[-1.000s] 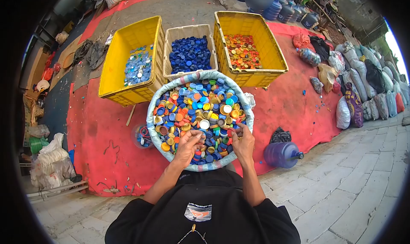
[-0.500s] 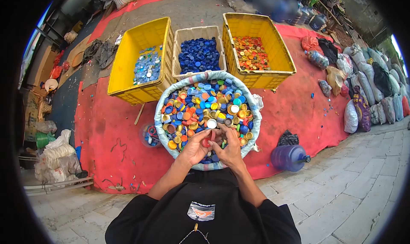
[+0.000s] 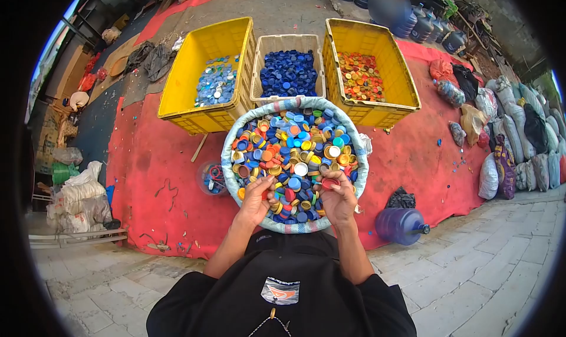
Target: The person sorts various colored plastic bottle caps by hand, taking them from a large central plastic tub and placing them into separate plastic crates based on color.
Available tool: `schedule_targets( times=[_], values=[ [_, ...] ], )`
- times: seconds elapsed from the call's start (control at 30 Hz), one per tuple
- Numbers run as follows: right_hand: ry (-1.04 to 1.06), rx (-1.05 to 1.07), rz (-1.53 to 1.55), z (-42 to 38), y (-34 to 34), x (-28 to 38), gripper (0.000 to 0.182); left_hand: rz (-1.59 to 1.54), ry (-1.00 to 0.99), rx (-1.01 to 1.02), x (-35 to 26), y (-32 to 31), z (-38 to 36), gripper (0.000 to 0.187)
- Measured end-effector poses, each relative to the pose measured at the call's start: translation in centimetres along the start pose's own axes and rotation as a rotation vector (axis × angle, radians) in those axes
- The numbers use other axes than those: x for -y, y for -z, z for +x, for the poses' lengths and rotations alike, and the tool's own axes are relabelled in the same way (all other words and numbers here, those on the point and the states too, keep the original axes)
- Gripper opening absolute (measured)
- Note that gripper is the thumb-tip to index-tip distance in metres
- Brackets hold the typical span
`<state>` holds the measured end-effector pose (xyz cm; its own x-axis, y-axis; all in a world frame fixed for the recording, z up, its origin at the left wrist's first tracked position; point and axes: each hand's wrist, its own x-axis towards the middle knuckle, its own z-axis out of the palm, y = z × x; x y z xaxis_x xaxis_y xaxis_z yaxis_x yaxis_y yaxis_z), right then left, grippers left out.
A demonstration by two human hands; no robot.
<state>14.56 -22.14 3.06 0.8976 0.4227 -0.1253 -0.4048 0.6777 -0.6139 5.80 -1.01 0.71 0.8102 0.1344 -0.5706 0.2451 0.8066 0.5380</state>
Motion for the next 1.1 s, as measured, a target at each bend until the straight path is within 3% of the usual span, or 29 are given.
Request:
schedule_targets(
  times=[0.1,0.2,0.3,0.33,0.5,0.67,0.77,0.83,0.93,1.0,1.03,1.1],
  values=[
    [-0.079,-0.112,0.184,0.0,0.8,0.8,0.027,0.632,-0.371,-0.179,-1.6,1.4,1.5,0.019],
    [-0.169,-0.185,0.203,-0.2,1.3,0.1,0.027,1.218,-0.538,-0.279,-4.3,1.2,2.3,0.026],
    [-0.22,-0.137,0.194,-0.3,1.4,-1.3,0.028,1.501,-1.029,-0.196,-4.8,2.0,4.9,0.036],
    [-0.232,-0.132,0.187,-0.5,1.2,-1.8,0.028,1.545,-0.913,-0.204,-4.8,1.6,4.9,0.039],
    [-0.234,-0.134,-0.067,-1.2,0.2,-3.3,0.022,1.635,-0.896,-0.159,-4.4,0.6,6.1,0.045],
    [-0.259,-0.146,-0.103,-1.6,0.0,-3.5,0.023,1.676,-0.771,-0.173,-4.6,0.1,6.3,0.043],
    [-0.251,-0.155,-0.195,-1.6,0.2,-3.5,0.023,1.671,-0.798,-0.191,-4.5,0.7,6.7,0.043],
    [-0.234,-0.15,-0.298,-1.6,0.3,-3.7,0.023,1.621,-0.841,-0.216,-4.6,0.9,6.7,0.044],
    [-0.203,-0.131,-0.754,-1.5,-0.3,-4.2,0.029,1.398,-0.824,-0.231,-5.2,1.0,5.9,0.045],
    [-0.052,0.097,-1.211,-1.0,-1.1,-3.6,0.036,1.108,-0.793,-0.262,-5.5,0.7,5.3,0.039],
    [0.024,0.228,-1.432,-0.9,-1.7,-3.4,0.04,0.431,-0.296,-0.144,-6.1,0.9,3.6,0.034],
    [0.101,0.38,-1.582,-0.5,-2.0,-3.5,0.052,-0.11,-0.155,0.017,-5.9,1.9,2.5,0.034]
  ],
)
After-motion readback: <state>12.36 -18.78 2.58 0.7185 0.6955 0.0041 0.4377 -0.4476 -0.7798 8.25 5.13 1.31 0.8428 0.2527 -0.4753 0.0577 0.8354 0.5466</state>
